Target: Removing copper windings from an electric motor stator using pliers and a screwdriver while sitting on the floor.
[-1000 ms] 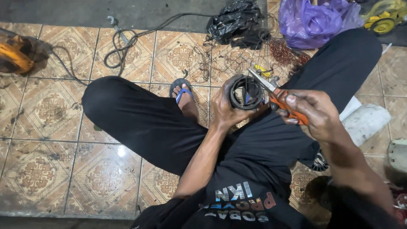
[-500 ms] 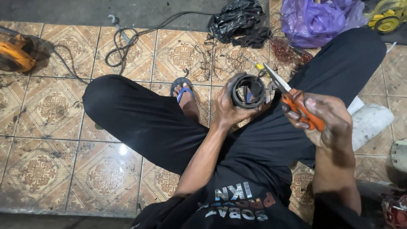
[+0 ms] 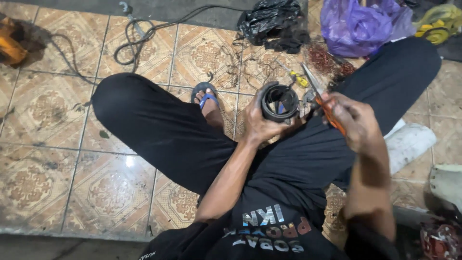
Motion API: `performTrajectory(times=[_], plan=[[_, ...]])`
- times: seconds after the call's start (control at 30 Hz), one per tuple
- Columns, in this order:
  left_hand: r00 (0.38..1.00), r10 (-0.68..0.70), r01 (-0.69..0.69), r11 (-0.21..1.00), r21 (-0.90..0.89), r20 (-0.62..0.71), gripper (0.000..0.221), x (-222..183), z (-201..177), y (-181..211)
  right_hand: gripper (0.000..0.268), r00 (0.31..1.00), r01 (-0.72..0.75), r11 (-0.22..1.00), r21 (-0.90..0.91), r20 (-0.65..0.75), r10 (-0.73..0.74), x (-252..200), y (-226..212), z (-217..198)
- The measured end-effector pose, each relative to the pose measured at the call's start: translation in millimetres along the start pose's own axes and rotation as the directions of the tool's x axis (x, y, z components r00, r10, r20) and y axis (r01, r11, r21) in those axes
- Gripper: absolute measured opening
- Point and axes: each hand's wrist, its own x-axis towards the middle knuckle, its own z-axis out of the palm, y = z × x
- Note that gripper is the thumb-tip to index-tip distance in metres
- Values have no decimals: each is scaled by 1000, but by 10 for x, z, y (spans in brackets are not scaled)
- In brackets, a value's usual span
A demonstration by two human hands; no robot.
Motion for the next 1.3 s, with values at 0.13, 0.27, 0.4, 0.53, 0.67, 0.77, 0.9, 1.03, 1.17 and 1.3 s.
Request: performTrajectory(times=[0.13,0.27,0.4,0.53,0.67,0.77,0.9,1.03,1.17,1.3], plan=[[995,84,-86,996,-35,-50,81,-18,-14,-7,33,979,73,767,-638,191,66,-179,-510,168],[987,156,-159,984,-74,-45,82,-15,-82,-45,20,956,190,716,-672,293,22,-406,-548,208],[978,201,-202,979,-22,-46,91,-46,-65,-121,30,974,197,610,-768,225,-31,-487,-560,446],[965,262,-263,965,-21,-27,85,-28,-67,-81,30,943,323,315,-893,273,-192,-509,-450,505],[948,319,-319,948,3,-12,84,-14,-79,-92,31,909,384,271,-883,310,-279,-473,-414,623],[901,368,-399,911,-103,-230,74,64,17,-45,18,923,368,553,-748,223,-314,-407,-72,531],[887,407,-436,893,-108,-220,71,12,21,-50,37,962,267,876,-402,169,-216,-394,-237,432],[899,427,-435,895,-94,-101,101,20,60,-176,36,1000,-12,993,116,-18,14,-411,81,251],[864,482,-502,846,-180,-145,114,23,55,-249,40,998,-39,983,180,-40,47,-419,-13,382],[870,471,-490,860,-143,-147,107,20,25,-232,36,978,192,922,-338,141,-152,-337,-522,493]])
